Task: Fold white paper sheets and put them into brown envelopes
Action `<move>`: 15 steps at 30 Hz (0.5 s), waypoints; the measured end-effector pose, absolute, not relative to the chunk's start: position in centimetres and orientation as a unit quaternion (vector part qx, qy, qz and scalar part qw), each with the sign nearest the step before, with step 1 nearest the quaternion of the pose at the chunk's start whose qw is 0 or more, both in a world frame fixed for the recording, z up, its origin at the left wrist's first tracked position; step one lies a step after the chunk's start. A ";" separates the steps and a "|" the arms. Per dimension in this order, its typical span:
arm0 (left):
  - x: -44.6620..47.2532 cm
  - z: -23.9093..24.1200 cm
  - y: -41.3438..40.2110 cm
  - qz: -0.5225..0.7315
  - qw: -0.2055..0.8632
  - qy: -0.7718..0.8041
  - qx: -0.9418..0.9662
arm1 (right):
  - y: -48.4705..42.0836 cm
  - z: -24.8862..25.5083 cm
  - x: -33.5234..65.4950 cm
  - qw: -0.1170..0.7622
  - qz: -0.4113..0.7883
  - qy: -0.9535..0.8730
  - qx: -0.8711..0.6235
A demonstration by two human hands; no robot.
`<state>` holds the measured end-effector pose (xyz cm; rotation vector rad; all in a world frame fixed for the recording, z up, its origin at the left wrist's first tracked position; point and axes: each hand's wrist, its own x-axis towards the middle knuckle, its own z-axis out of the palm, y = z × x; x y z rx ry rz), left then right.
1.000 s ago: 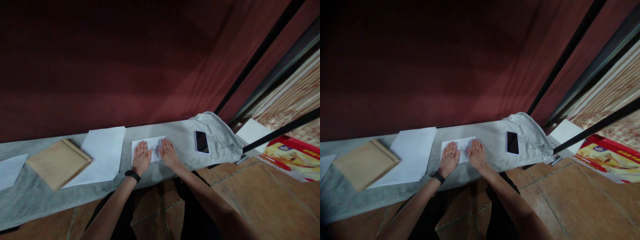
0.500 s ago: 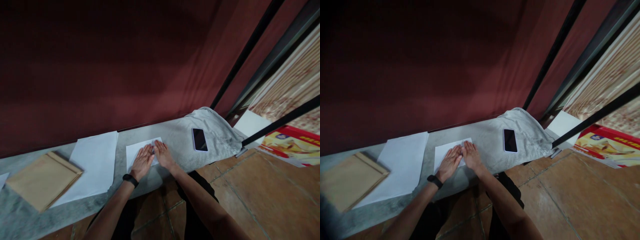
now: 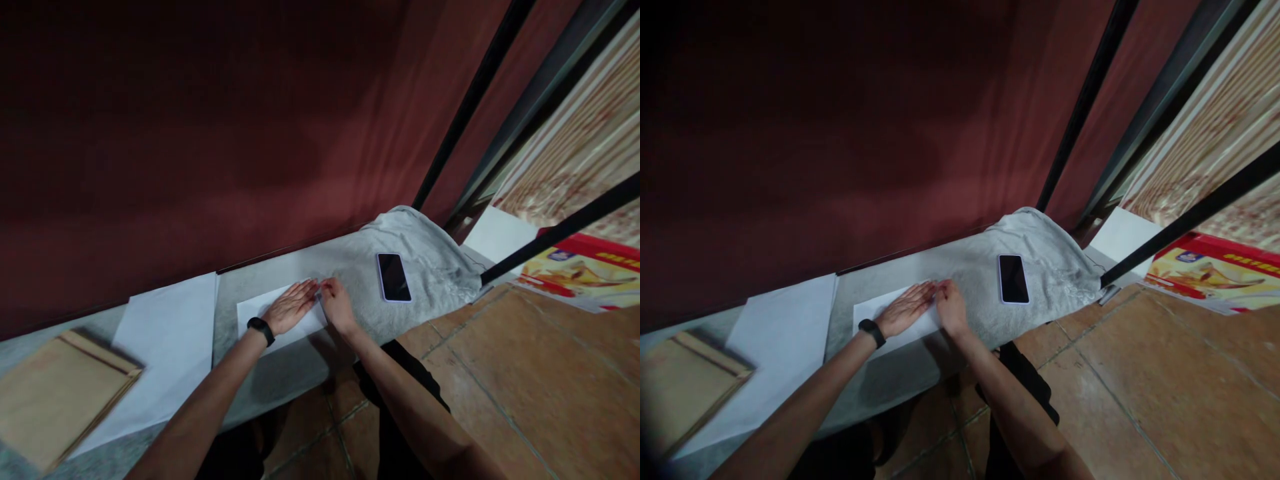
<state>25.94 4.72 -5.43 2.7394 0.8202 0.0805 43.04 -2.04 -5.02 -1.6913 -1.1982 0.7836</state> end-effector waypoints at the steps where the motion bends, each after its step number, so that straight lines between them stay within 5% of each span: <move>1: 26.1 -5.6 5.1 0.029 0.140 0.285 0.948 | -2.3 -4.8 42.8 0.431 0.311 -0.504 -0.681; 8: 26.2 -5.9 5.4 0.033 0.126 0.300 0.945 | -4.2 -4.4 41.1 0.281 0.262 -0.659 -0.646; 15: 24.4 -5.2 0.5 0.042 0.133 0.321 0.937 | -4.0 -3.4 42.5 0.234 0.316 -0.685 -0.613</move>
